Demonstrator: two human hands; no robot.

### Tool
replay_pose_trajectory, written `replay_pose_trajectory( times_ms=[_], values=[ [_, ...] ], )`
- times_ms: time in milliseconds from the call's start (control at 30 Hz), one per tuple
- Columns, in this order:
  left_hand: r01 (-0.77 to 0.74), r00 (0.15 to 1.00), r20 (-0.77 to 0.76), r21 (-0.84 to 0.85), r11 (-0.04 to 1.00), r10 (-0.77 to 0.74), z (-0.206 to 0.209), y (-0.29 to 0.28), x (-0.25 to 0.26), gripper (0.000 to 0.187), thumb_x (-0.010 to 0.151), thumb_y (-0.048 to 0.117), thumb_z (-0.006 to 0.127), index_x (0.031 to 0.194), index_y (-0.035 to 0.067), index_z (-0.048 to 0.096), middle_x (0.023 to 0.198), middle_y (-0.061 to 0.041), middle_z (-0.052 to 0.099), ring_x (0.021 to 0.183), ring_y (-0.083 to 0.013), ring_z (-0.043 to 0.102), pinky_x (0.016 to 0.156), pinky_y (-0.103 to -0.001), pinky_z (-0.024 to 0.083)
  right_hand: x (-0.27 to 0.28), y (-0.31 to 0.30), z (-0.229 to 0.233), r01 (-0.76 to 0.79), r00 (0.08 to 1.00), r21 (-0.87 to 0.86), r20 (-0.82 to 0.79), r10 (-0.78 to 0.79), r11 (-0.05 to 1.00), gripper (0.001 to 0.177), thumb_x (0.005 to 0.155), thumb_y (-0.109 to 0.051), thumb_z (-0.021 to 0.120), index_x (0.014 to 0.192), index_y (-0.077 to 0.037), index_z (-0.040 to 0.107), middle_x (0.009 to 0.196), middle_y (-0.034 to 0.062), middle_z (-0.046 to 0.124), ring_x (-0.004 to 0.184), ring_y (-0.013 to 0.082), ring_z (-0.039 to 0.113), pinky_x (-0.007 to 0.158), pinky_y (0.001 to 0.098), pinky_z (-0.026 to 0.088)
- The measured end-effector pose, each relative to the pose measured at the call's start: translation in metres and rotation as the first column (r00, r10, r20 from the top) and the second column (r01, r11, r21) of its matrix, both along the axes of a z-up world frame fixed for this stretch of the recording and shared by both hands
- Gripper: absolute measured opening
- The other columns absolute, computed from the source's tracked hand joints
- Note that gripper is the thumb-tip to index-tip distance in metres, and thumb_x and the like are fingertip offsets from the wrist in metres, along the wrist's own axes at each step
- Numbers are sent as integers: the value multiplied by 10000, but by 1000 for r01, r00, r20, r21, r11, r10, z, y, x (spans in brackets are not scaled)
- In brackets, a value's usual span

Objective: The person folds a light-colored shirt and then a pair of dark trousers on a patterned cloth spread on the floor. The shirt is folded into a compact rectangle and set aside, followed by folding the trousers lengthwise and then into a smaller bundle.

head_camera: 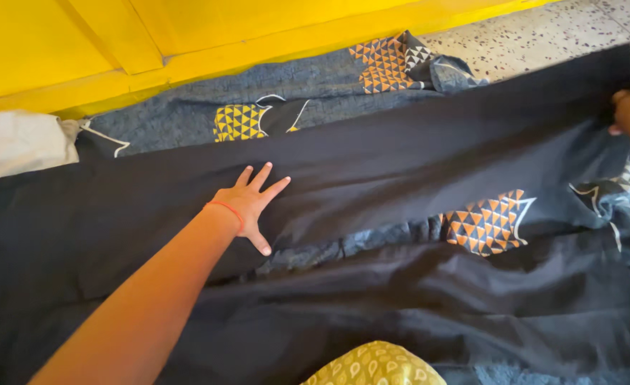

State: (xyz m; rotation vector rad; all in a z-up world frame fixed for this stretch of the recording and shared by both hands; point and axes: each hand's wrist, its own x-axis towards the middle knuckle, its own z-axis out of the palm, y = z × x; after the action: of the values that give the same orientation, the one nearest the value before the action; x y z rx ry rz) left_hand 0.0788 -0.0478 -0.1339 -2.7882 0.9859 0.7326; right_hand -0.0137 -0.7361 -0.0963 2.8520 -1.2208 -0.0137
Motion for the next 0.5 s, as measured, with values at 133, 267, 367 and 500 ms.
replay_pose_trajectory(
  times_ms=[133, 267, 367, 500],
  values=[
    [-15, 1000, -22, 125, 992, 18, 9, -10, 5, 1583, 443, 516, 1014, 1624, 444, -37, 1737, -49, -139, 1582, -436, -72, 1161, -613, 365, 31, 74, 0, 13, 988, -63, 155, -3, 998, 881, 893, -453, 788, 1536, -31, 360, 1407, 375, 299, 1212, 574, 408, 987, 598, 383],
    [-2, 999, -40, 188, 982, 10, 14, -16, 7, 1655, 440, 543, 1028, 1618, 443, -130, 1719, -67, -210, 1560, -464, -127, 1203, -614, 285, 25, 228, -44, -336, 738, -255, 527, 421, 907, 906, 867, -393, 839, 1589, -55, 409, 1584, 379, 331, 1423, 545, 387, 1130, 590, 379],
    [-30, 998, -57, 176, 984, 41, 10, -13, 9, 1648, 421, 532, 1014, 1613, 468, -122, 1723, -34, -223, 1571, -445, -148, 1207, -593, 306, 3, 328, -56, -725, 421, -294, 526, 739, 623, 655, 816, -314, 822, 1372, -86, 559, 1436, 171, 542, 1373, 410, 465, 1140, 531, 409],
    [-74, 993, -97, 3, 997, 74, -4, -3, 24, 1306, 610, 613, 916, 1623, 443, 110, 1740, -25, -88, 1579, -423, -86, 1216, -614, 249, -30, 391, -52, -896, 331, -123, 460, 824, 428, 492, 774, -326, 816, 1193, -123, 659, 1301, 150, 574, 1226, 378, 521, 980, 498, 431]
  ],
)
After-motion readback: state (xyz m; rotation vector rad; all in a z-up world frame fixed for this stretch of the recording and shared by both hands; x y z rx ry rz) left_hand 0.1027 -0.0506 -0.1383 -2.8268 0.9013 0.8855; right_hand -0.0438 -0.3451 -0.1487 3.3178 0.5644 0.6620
